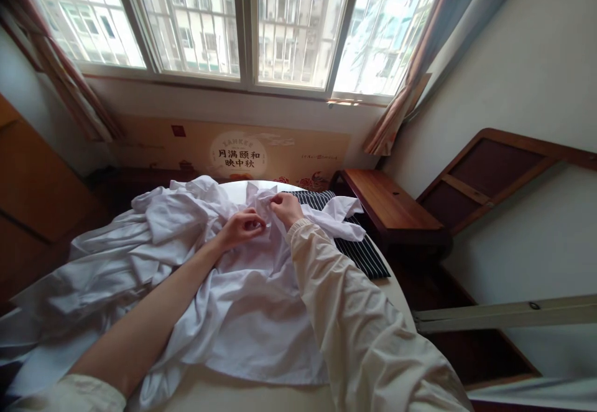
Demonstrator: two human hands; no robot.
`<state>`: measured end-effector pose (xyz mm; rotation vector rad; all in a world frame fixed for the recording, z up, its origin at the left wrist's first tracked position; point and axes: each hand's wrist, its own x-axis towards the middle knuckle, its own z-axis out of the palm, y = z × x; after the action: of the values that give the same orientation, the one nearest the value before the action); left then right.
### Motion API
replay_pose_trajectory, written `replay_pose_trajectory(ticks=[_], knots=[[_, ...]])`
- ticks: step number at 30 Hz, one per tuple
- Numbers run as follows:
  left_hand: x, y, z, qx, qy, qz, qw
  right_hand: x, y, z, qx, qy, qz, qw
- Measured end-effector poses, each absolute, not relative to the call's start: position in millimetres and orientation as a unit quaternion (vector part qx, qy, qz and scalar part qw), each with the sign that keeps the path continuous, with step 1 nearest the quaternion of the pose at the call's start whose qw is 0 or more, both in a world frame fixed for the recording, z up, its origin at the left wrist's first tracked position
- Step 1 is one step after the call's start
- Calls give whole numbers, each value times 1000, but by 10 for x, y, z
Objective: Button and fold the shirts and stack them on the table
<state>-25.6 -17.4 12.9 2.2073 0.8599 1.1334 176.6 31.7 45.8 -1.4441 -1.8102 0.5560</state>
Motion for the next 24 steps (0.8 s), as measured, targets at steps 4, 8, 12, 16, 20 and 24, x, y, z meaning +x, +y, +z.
replay_pose_trajectory(ticks=[4,8,12,16,20,24], knots=[[-277,-204,119,826,324,380,262,1729,277,310,-541,-680,291,402],[-292,-212,64,828,352,346,266,1797,67,122,-515,-688,332,389],[-278,-212,42,831,360,331,266,1901,-198,102,-530,-708,272,380],[-250,-213,53,827,386,322,251,1871,-369,58,-570,-724,174,348],[-237,-219,91,832,404,313,216,1807,-399,-69,-560,-752,94,334],[-230,-223,162,838,419,281,210,1824,-369,-143,-550,-762,93,331]])
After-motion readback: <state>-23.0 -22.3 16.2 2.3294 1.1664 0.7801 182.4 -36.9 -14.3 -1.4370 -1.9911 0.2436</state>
